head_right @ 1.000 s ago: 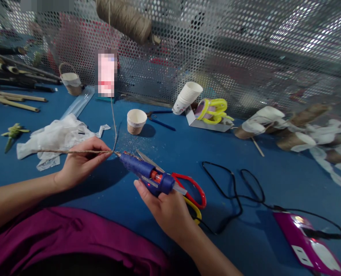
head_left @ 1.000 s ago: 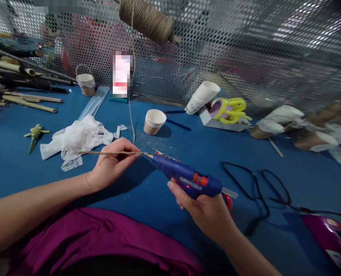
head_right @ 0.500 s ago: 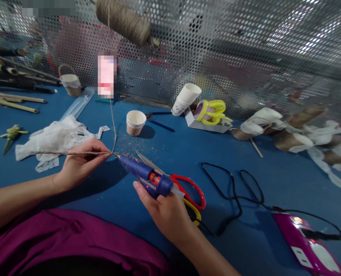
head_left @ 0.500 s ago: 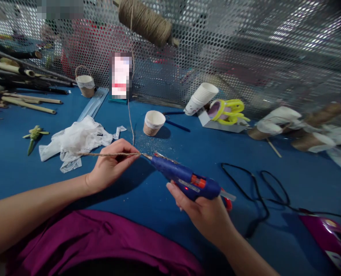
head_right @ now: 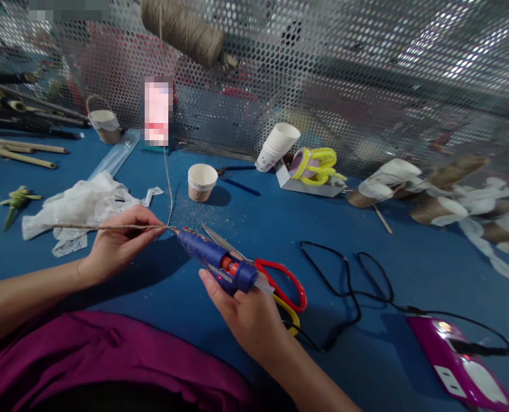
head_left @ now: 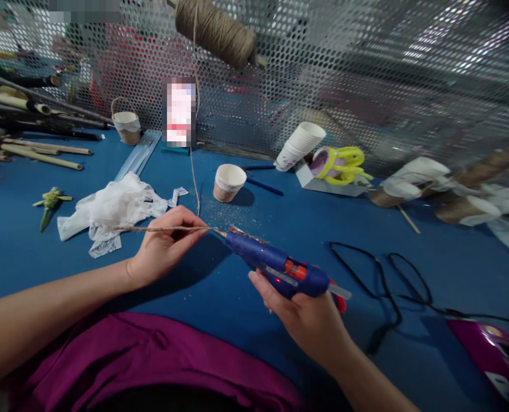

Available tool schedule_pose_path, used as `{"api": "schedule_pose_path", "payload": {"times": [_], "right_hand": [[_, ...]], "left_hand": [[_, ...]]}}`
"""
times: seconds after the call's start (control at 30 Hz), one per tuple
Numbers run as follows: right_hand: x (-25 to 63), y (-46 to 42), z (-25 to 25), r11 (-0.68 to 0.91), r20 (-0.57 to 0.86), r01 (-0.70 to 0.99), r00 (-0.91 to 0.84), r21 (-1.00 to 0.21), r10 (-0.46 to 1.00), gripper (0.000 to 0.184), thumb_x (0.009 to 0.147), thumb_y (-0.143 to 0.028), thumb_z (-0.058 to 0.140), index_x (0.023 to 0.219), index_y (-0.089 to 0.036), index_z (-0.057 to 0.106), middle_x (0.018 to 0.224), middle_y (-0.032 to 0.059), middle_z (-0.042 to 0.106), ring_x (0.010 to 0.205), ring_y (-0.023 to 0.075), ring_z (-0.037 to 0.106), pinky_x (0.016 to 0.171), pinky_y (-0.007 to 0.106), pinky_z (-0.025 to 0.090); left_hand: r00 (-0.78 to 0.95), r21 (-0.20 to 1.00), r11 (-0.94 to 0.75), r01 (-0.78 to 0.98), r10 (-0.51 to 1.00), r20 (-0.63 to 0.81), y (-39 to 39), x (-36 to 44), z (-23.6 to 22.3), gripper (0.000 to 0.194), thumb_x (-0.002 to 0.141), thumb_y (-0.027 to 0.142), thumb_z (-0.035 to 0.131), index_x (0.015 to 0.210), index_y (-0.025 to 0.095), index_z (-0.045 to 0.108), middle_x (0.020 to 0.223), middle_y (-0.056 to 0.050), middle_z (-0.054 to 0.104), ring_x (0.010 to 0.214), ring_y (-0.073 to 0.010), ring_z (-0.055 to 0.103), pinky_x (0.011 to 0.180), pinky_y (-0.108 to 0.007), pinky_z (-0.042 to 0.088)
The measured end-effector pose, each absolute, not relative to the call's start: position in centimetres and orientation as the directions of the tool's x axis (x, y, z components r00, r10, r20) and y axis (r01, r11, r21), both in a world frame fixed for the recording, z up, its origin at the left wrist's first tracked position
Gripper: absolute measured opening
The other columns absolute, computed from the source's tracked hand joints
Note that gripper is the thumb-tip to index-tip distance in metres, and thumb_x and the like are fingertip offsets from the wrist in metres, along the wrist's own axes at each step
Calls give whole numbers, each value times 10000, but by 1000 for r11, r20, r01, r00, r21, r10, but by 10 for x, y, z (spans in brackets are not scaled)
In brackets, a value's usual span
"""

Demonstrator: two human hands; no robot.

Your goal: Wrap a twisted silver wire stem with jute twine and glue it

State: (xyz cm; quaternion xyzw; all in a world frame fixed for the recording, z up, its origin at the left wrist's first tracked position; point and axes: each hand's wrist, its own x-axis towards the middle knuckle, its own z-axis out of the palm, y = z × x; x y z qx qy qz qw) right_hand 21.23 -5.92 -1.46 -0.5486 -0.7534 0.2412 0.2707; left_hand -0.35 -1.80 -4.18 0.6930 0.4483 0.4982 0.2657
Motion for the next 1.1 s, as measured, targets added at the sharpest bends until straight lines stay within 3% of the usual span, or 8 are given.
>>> {"api": "schedule_pose_path", "payload": {"times": [0.27, 0.57, 1.1], "right_hand": [[220, -57, -22, 283, 146, 723, -247, -630, 958, 201, 770, -358, 548, 624, -253, 639, 417, -20, 539, 462, 182, 581, 422, 273, 448], [212, -59, -13, 236, 149, 669, -186, -705, 971, 203, 735, -398, 588, 599, -248, 608, 413, -27, 540, 386, 156, 533, 403, 272, 452], [222, -60, -21, 252, 149, 721, -204, -645, 968, 184, 755, -375, 572, 645, -259, 662, 442, -10, 563, 450, 174, 573, 447, 283, 458]], "left_hand": [[57, 856, -410, 316, 909, 414, -17, -4, -41, 71, 769, 212, 578, 740, 149, 587, 664, -13, 558, 566, -91, 486, 500, -212, 392], [80, 879, -378, 292, 925, 372, -19, -2, -42, 84, 774, 227, 572, 742, 151, 592, 669, -12, 558, 574, -91, 488, 497, -205, 389], [53, 887, -382, 260, 923, 382, -18, -3, -41, 55, 760, 197, 588, 734, 149, 590, 664, -2, 558, 574, -87, 496, 508, -206, 405]]}}
